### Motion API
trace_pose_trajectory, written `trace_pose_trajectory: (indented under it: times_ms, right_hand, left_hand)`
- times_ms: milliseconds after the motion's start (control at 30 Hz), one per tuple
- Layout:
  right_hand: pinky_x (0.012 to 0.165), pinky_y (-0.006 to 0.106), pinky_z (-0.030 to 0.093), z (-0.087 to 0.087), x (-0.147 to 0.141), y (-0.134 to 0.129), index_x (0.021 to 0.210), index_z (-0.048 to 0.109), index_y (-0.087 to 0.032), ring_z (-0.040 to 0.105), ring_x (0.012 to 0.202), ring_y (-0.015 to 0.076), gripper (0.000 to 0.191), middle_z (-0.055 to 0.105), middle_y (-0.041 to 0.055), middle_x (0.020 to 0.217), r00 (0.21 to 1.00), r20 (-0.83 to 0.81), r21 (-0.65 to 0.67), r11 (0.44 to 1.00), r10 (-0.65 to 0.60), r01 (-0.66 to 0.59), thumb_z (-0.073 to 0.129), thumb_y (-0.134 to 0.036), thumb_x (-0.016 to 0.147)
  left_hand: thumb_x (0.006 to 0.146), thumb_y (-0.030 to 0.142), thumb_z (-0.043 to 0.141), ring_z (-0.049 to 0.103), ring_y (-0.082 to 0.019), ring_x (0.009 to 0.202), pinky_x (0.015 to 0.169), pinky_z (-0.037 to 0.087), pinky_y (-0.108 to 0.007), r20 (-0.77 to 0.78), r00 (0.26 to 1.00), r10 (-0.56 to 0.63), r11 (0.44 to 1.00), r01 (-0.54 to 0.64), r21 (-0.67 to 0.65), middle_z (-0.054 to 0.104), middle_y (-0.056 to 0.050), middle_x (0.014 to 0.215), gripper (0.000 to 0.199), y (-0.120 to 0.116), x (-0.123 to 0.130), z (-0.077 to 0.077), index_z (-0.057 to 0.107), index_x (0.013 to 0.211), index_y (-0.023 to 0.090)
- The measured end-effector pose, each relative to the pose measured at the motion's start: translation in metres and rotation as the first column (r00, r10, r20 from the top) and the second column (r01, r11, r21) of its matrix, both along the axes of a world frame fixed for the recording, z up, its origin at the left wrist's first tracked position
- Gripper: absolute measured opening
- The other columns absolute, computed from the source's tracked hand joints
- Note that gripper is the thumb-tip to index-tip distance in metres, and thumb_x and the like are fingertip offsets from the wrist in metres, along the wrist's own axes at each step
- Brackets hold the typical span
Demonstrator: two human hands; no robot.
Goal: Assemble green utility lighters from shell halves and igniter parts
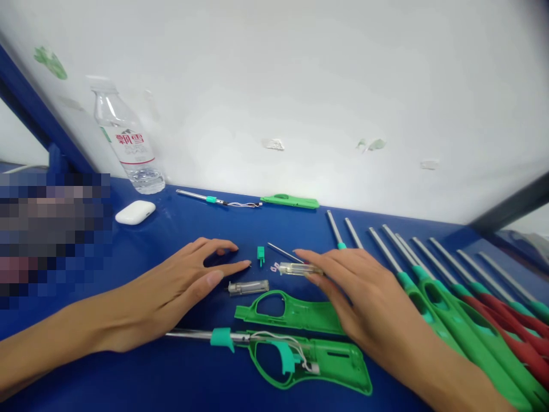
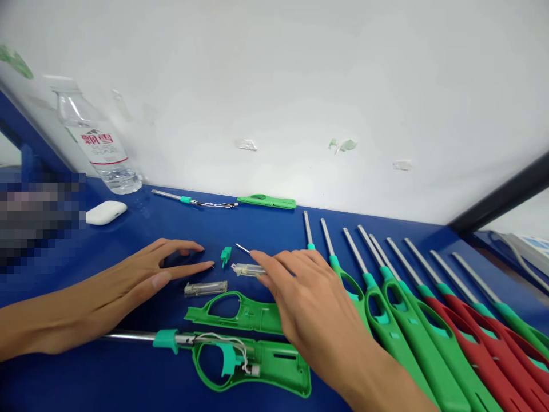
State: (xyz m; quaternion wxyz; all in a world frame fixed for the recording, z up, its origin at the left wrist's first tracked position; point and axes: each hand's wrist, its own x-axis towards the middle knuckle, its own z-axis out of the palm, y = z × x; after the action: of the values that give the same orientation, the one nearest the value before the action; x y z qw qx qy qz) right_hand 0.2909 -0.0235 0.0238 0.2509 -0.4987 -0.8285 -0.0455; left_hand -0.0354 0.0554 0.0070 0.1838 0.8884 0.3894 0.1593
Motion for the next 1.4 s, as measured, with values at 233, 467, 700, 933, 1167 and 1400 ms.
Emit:
trace_pose_trajectory:
  times_ms: [233,467,700,933,1167,1400]
  right_hand:
    - [0.084,0.049,0.054,-0.003,0.000,0.002,0.139,0.070,-0.020,0.072,0.097,0.0297,0.033,0.078,0.0085,0.113,1.000,-0.008,-0.065,0.998,-0.024,0.023,0.045,-0.021,0.119]
    - [0.085,0.045,0.052,0.001,-0.005,0.001,0.128,0.072,-0.022,0.072,0.094,0.0269,0.029,0.078,0.0066,0.106,0.993,-0.106,-0.080,0.996,-0.043,0.035,0.044,-0.024,0.120]
    - [0.076,0.040,0.045,0.006,-0.010,-0.002,0.097,0.067,-0.022,0.068,0.081,0.0228,0.037,0.073,0.0036,0.090,0.992,-0.120,-0.093,0.995,-0.042,0.031,0.040,-0.024,0.121]
    - [0.068,0.035,0.038,0.012,-0.014,-0.005,0.076,0.049,-0.024,0.049,0.064,0.0160,0.046,0.053,-0.0037,0.070,0.991,-0.131,-0.074,0.997,-0.015,0.005,0.040,-0.027,0.122]
    - [0.054,0.028,0.036,0.023,-0.019,-0.012,0.070,0.058,-0.024,0.050,0.049,0.0100,0.059,0.052,-0.0067,0.055,0.894,-0.440,-0.374,0.923,-0.090,-0.092,0.040,-0.046,0.122]
    - [0.055,0.025,0.040,0.033,-0.021,-0.011,0.076,0.071,-0.022,0.052,0.059,0.0123,0.065,0.061,-0.0010,0.067,0.732,-0.609,-0.677,0.682,-0.306,-0.278,0.051,-0.073,0.111]
  left_hand:
    - [0.122,0.051,0.030,0.060,-0.023,0.146,0.131,0.043,-0.039,0.087,0.995,-0.058,0.997,0.062,-0.039,0.058,0.007,0.160,0.049,0.005,0.000,0.006,0.069,0.151,0.044]
    - [0.120,0.051,0.038,0.069,-0.021,0.128,0.113,0.054,-0.029,0.098,0.990,-0.101,0.994,0.097,0.044,0.067,-0.001,0.145,0.047,0.020,-0.005,0.004,0.081,0.134,0.037]
    - [0.118,0.042,0.047,0.073,-0.019,0.111,0.097,0.059,-0.028,0.083,0.982,-0.171,0.979,0.160,0.124,0.073,-0.004,0.131,0.037,0.029,-0.007,0.002,0.082,0.128,0.033]
    - [0.115,0.030,0.055,0.073,-0.017,0.105,0.090,0.060,-0.027,0.164,0.966,-0.198,0.963,0.160,0.218,0.074,-0.002,0.125,0.028,0.022,-0.002,0.004,0.077,0.131,0.033]
    - [0.108,0.010,0.055,0.071,-0.015,0.107,0.100,0.059,-0.027,0.080,0.911,-0.405,0.868,0.356,0.346,0.075,-0.001,0.116,0.036,-0.002,0.004,0.011,0.067,0.137,0.029]
    - [0.117,0.018,0.052,0.068,-0.015,0.111,0.130,0.034,-0.026,0.050,0.891,-0.451,0.825,0.394,0.405,0.074,-0.002,0.116,0.027,-0.029,0.008,-0.007,0.072,0.133,0.023]
